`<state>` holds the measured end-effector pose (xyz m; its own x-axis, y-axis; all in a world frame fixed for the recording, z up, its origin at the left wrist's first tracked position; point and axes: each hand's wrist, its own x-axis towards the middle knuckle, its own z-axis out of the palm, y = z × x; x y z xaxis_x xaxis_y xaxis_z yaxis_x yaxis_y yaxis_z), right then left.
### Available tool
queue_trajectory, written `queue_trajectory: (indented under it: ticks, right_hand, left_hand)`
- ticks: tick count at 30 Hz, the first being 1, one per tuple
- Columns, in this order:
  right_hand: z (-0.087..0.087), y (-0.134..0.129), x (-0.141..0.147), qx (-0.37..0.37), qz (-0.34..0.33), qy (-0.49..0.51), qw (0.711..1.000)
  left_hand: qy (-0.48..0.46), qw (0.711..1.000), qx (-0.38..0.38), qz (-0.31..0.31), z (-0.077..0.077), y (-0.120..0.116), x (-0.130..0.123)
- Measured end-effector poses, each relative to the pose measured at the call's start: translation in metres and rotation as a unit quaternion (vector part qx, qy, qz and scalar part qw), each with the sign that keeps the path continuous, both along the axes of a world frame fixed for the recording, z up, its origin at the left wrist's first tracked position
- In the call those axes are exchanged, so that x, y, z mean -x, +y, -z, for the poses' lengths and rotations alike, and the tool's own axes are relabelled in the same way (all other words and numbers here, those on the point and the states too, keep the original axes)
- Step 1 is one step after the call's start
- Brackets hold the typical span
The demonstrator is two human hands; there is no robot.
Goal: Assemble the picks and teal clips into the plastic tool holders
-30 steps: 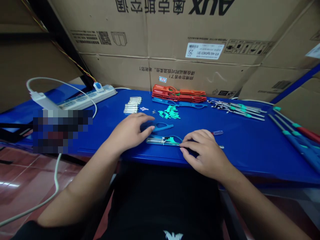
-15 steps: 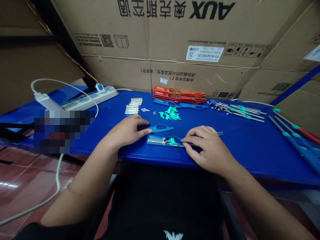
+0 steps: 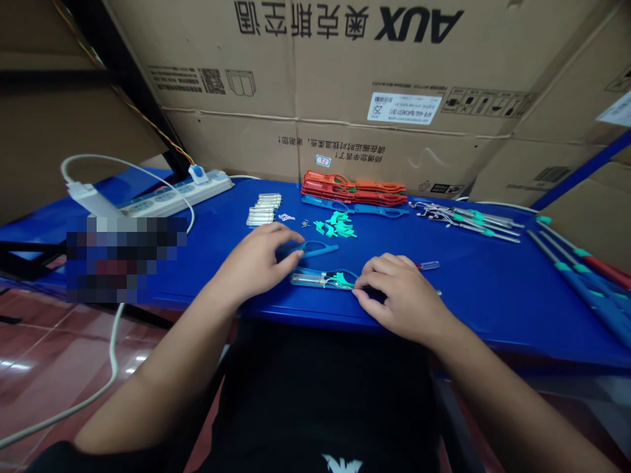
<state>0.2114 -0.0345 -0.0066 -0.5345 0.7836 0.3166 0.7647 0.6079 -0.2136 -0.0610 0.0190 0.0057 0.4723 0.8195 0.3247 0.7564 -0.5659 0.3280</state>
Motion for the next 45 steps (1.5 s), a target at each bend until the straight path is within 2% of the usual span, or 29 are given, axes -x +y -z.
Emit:
queue_trajectory:
  ticks: [4,7,11,17,25,31,37,45]
  right_hand:
    - [0.003,0.002,0.004,0.005,0.012,0.016,1.0]
    - [0.007,0.002,0.006,0.007,0.023,0.034,0.999]
    - [0.011,0.001,0.008,0.015,0.046,0.056,0.997]
    - [0.01,0.0,0.01,0.055,0.084,0.093,0.991]
    - [0.01,0.002,0.007,0.035,0.011,0.079,0.996]
    - [0.015,0.002,0.003,-0.047,-0.047,-0.008,0.998]
    - [0.004,0.007,0.002,-0.071,-0.12,-0.088,0.986]
    - [0.006,0.019,-0.002,-0.057,-0.174,-0.043,0.982]
  left_hand:
    - [0.0,0.994,0.027,0.104,-0.002,-0.016,-0.022]
    - [0.003,0.991,0.045,0.129,0.002,-0.02,-0.033]
    - [-0.002,0.991,0.044,0.125,0.007,-0.017,-0.04]
    - [-0.025,0.996,0.059,0.067,0.01,-0.017,-0.05]
    - [-0.023,0.996,0.067,0.053,0.01,-0.015,-0.053]
    - [-0.023,0.997,0.062,0.049,0.012,-0.015,-0.053]
    - [-0.019,0.996,0.062,0.068,0.011,-0.015,-0.051]
    - [-0.015,0.995,0.056,0.085,0.008,-0.016,-0.049]
